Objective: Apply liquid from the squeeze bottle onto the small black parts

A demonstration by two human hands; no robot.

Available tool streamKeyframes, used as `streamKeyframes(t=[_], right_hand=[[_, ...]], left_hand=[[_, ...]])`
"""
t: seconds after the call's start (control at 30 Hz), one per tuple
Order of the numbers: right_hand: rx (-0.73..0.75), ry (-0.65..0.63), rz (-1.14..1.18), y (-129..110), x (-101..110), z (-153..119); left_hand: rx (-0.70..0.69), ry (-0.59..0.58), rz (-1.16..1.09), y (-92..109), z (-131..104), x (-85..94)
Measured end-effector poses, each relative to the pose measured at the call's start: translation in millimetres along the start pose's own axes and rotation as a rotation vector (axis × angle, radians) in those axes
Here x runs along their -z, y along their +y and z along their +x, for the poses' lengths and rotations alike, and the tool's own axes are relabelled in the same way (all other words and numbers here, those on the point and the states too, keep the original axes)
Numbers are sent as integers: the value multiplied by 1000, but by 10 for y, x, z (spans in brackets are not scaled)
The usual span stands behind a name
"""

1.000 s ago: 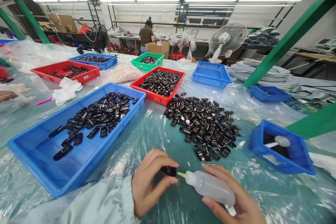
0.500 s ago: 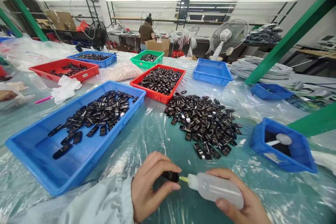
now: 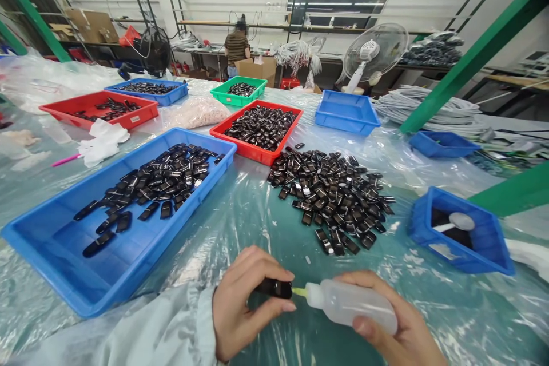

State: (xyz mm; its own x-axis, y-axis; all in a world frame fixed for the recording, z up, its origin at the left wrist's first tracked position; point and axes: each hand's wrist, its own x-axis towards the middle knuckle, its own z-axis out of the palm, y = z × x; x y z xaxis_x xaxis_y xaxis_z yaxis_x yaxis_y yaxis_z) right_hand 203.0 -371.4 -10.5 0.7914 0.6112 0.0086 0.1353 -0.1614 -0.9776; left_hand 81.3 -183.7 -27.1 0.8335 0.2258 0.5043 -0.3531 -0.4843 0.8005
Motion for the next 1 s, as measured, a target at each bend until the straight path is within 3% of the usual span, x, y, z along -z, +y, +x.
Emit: streamKeyframes(t=[0.23, 0.4, 0.57, 0.73, 1.0], right_hand=[[30, -153, -96, -6, 111, 56], [-23, -65, -59, -81, 88, 40], [3, -144, -84, -106, 105, 66], [27, -10, -61, -83, 56, 18], [118, 39, -150, -59, 86, 19]], left_hand=[[-19, -14, -15, 0, 1, 4], [-47, -19, -1, -2, 4, -1], [-13, -38, 17, -5, -5, -4], [126, -86, 93, -4, -17, -4], [105, -154, 99, 30, -18, 27]])
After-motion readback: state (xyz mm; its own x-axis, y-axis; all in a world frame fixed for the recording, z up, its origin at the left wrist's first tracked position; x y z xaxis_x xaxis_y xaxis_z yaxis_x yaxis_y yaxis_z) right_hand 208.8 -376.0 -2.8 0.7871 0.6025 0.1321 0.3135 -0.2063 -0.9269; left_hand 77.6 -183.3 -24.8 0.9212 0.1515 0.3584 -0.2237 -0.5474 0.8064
